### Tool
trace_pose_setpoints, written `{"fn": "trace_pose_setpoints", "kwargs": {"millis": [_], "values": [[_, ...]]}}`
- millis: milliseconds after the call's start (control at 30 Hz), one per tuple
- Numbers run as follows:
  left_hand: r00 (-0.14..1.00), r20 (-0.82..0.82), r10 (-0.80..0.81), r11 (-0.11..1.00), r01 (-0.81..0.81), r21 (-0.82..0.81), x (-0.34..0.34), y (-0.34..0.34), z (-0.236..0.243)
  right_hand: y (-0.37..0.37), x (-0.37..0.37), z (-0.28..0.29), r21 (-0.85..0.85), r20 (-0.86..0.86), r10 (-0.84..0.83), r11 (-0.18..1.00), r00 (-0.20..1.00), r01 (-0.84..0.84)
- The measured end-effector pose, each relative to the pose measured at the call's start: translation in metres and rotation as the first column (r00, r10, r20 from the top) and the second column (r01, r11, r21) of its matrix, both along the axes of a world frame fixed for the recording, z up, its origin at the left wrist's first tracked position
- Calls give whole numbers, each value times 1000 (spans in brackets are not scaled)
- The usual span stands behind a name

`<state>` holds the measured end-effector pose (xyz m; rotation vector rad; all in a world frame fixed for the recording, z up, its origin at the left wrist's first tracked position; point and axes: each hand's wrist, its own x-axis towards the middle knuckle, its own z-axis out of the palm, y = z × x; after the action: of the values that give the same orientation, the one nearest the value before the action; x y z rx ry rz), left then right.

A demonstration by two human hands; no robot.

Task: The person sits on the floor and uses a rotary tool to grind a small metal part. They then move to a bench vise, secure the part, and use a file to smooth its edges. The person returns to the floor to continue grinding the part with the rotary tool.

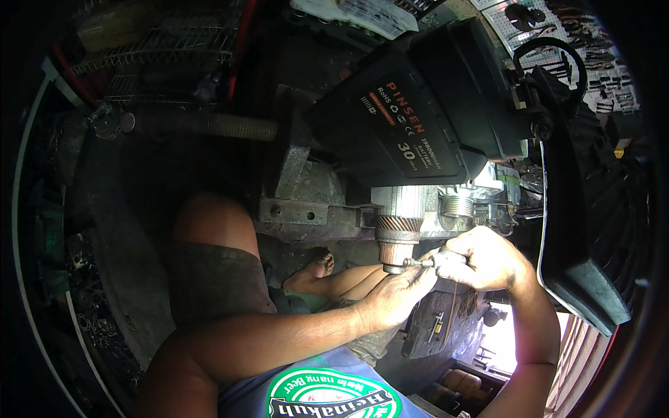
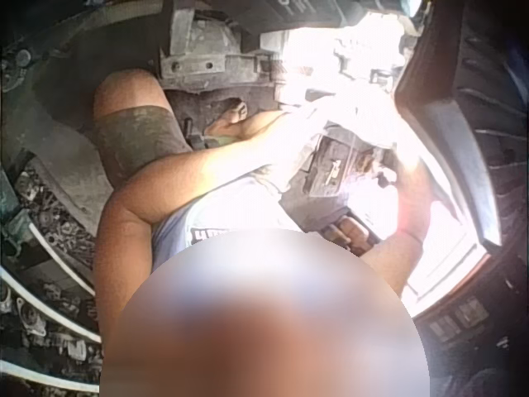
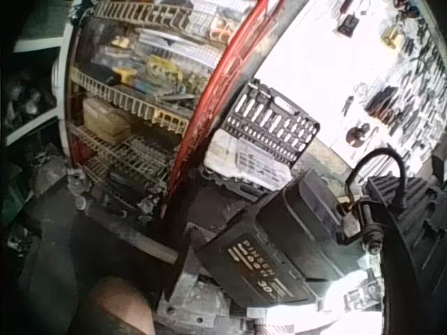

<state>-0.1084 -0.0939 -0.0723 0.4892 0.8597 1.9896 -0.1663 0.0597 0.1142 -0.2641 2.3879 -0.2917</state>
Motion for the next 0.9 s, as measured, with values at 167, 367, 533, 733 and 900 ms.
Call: {"fn": "trace_pose_setpoints", "kwargs": {"millis": [167, 367, 533, 733, 900], "values": [[998, 42, -47, 999, 46, 18, 0, 2, -2, 0, -1, 0, 45, 5, 5, 999, 1000, -5], [998, 49, -37, 998, 35, 44, -2, 3, -1, 1, -1, 2, 28, 12, -33, 999, 999, 33], [984, -177, -33, 996, 17, -92, -7, -4, 3, 4, -1, 0, 39, 15, -36, 999, 999, 35], [974, 227, -25, 998, 12, 55, -2, 0, 11, 5, -1, -5, -91, 20, -115, 989, 993, 117], [971, 230, -60, 998, 57, 18, -4, -3, 12, 4, -4, 0, 15, -16, -5, 1000, 1000, 5]]}}
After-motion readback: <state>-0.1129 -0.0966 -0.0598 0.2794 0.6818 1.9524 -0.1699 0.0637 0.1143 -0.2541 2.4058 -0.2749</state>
